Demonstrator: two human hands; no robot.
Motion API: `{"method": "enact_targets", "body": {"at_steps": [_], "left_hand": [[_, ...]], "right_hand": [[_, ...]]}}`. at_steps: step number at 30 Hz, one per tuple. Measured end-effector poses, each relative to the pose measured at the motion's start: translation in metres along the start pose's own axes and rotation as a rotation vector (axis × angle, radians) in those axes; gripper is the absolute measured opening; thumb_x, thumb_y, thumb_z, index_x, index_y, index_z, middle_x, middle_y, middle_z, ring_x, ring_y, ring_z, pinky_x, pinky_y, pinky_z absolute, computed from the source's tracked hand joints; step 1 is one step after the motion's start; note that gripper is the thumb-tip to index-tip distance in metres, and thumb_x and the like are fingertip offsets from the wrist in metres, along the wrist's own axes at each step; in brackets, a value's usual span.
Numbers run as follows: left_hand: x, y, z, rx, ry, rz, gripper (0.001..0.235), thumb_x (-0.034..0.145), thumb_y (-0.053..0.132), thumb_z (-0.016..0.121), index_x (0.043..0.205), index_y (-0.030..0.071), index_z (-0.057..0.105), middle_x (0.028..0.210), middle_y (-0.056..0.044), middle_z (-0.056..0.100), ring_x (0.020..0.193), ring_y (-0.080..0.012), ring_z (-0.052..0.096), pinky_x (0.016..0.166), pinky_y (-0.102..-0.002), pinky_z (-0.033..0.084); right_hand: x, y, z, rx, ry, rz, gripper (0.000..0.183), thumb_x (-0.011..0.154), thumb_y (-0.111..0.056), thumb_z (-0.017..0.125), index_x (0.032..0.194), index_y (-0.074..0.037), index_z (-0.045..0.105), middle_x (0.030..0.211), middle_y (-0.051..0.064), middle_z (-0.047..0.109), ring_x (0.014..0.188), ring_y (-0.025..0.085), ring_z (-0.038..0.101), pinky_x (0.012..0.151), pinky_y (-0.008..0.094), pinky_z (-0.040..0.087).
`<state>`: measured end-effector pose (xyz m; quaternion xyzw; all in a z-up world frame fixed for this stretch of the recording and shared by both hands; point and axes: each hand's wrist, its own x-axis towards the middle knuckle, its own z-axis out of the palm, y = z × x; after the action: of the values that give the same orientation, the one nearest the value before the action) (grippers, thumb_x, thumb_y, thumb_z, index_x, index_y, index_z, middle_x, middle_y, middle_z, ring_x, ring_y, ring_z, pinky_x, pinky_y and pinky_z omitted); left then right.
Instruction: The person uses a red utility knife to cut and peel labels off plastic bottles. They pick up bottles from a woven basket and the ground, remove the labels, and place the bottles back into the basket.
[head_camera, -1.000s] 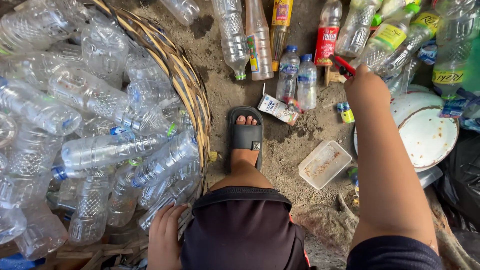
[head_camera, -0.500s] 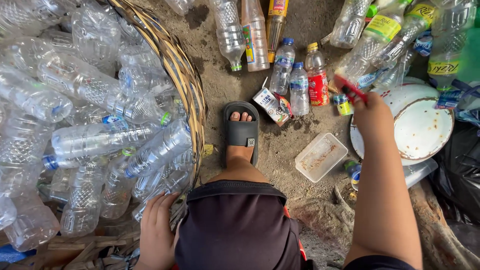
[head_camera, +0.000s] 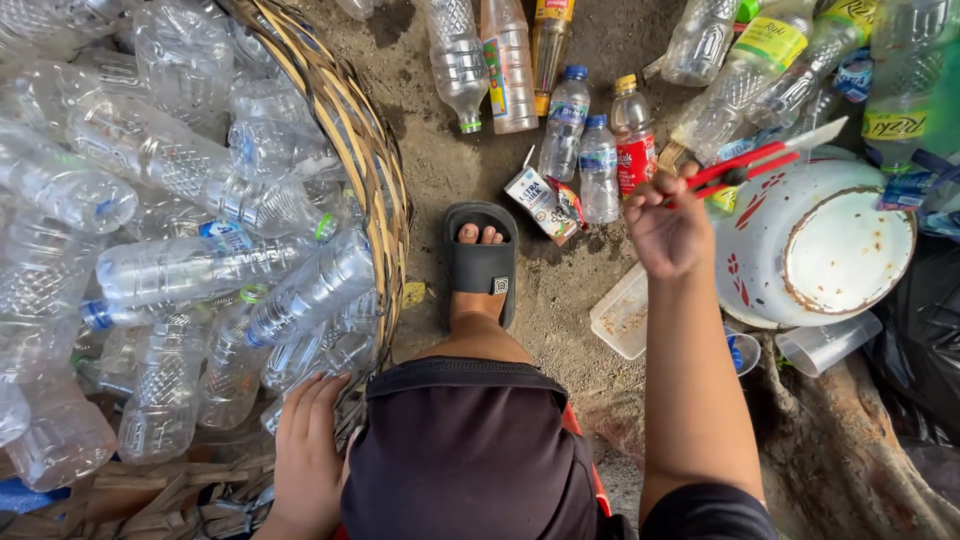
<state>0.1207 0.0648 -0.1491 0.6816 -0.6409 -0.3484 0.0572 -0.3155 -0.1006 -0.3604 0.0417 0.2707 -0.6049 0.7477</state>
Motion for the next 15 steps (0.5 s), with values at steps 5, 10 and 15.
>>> {"method": "enact_targets", "body": {"at_steps": [5, 10, 15], "left_hand": [[0.0, -0.001, 0.001, 0.025, -0.008, -0.01, 0.06, 0.09, 0.037, 0.053, 0.139, 0.004, 0.052, 0.14, -0.011, 0.058, 0.14, -0.0342, 0.048, 0.116, -0.05, 0.036], [0.001, 0.003, -0.001, 0.049, -0.024, -0.059, 0.056, 0.087, 0.03, 0.058, 0.137, 0.006, 0.054, 0.137, -0.009, 0.059, 0.14, -0.0327, 0.048, 0.116, -0.05, 0.036], [0.0, 0.002, 0.001, 0.067, -0.018, -0.076, 0.057, 0.083, 0.027, 0.061, 0.136, 0.006, 0.055, 0.136, -0.008, 0.061, 0.14, -0.0328, 0.048, 0.119, -0.052, 0.033]], "right_hand": [[0.039, -0.023, -0.069, -0.647, 0.773, -0.236, 0.024, 0.096, -0.014, 0.077, 0.095, -0.008, 0.054, 0.075, 0.003, 0.055, 0.062, 0.01, 0.053, 0.061, 0.023, 0.052], [0.046, -0.019, -0.14, -1.491, 0.861, -0.21, 0.033, 0.089, -0.025, 0.087, 0.098, -0.006, 0.061, 0.085, 0.004, 0.066, 0.068, 0.011, 0.064, 0.061, 0.022, 0.056], [0.048, 0.004, -0.15, -2.028, 0.693, -0.22, 0.063, 0.074, -0.033, 0.1, 0.107, 0.0, 0.057, 0.091, 0.011, 0.069, 0.073, 0.024, 0.068, 0.067, 0.037, 0.056]]}}
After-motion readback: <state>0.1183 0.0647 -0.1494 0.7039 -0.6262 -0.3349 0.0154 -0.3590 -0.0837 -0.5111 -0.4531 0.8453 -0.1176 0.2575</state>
